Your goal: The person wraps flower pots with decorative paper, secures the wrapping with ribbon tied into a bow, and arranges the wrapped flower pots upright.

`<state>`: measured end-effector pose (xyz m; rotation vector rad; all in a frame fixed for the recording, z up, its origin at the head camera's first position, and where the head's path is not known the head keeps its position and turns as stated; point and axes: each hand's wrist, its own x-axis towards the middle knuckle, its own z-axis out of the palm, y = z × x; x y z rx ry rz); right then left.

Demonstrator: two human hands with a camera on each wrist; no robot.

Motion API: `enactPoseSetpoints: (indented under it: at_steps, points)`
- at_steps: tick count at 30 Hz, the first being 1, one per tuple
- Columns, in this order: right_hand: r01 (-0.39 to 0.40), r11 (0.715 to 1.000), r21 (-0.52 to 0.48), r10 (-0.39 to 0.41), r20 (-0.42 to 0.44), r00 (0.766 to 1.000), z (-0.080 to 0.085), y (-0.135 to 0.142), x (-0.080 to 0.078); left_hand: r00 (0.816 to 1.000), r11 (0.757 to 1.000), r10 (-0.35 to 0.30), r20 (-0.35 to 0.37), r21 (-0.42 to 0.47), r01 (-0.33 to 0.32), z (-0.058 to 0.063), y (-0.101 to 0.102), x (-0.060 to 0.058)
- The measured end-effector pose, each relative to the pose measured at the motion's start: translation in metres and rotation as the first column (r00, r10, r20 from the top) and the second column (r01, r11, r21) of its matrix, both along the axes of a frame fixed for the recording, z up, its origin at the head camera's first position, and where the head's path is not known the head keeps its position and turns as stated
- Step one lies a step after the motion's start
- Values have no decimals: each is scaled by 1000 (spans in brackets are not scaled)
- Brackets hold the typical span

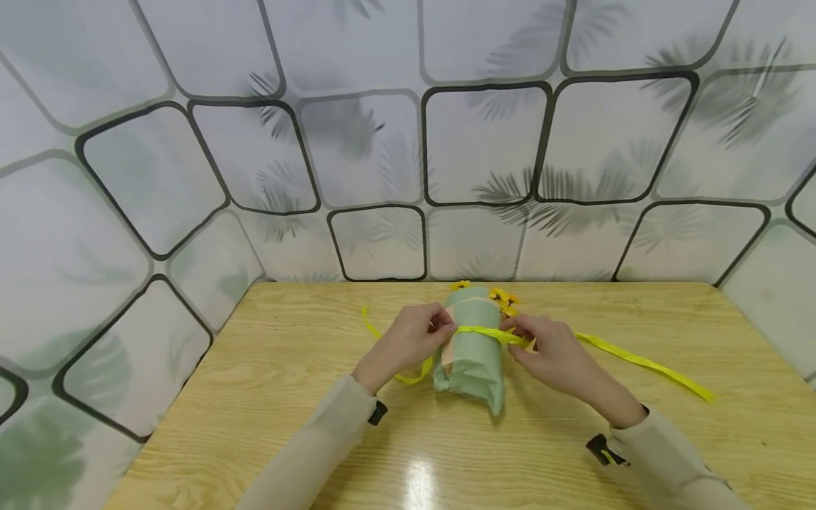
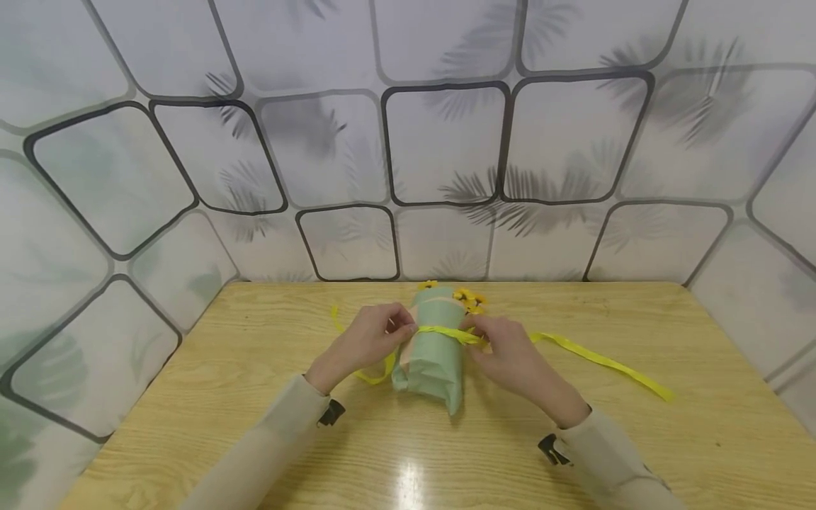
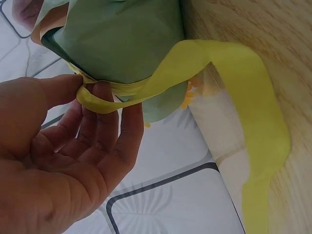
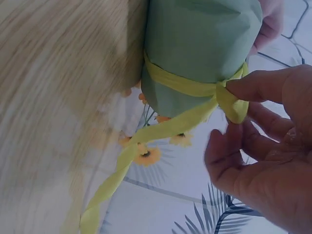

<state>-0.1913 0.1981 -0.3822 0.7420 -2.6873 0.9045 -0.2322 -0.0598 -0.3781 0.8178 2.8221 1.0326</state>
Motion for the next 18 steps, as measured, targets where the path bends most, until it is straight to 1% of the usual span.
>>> enactPoseSetpoints:
  at_steps: [2,4,6,8,11,15,18]
  points:
    - [0,1000,-4,0,-10,1000,-1,2,0,1000,1000,6,2,-4,-6,0,-1,0]
    - [-8,999,-37,7,-15,1000,-2,4,1,1000,1000,13,7,-7,-13,0,-1,1]
    - [-8,995,-99,9,0,1000,-4,5,1,1000,1000,18,11,-6,-18,0,-2,1]
    - [-11,985,-173,15,23,1000,-6,4,1,1000,1000,20,17,-3,-20,0,-2,1]
    - [15,969,-246,-3,48,999,-9,1,1,1000,1000,21,22,4,-21,0,-2,2]
    - [80,965,-251,-69,51,996,-9,-3,1,999,1000,26,28,2,-26,0,-1,3]
    - [118,960,-255,-100,82,992,-6,-3,2,999,1000,25,31,0,-25,0,-1,3]
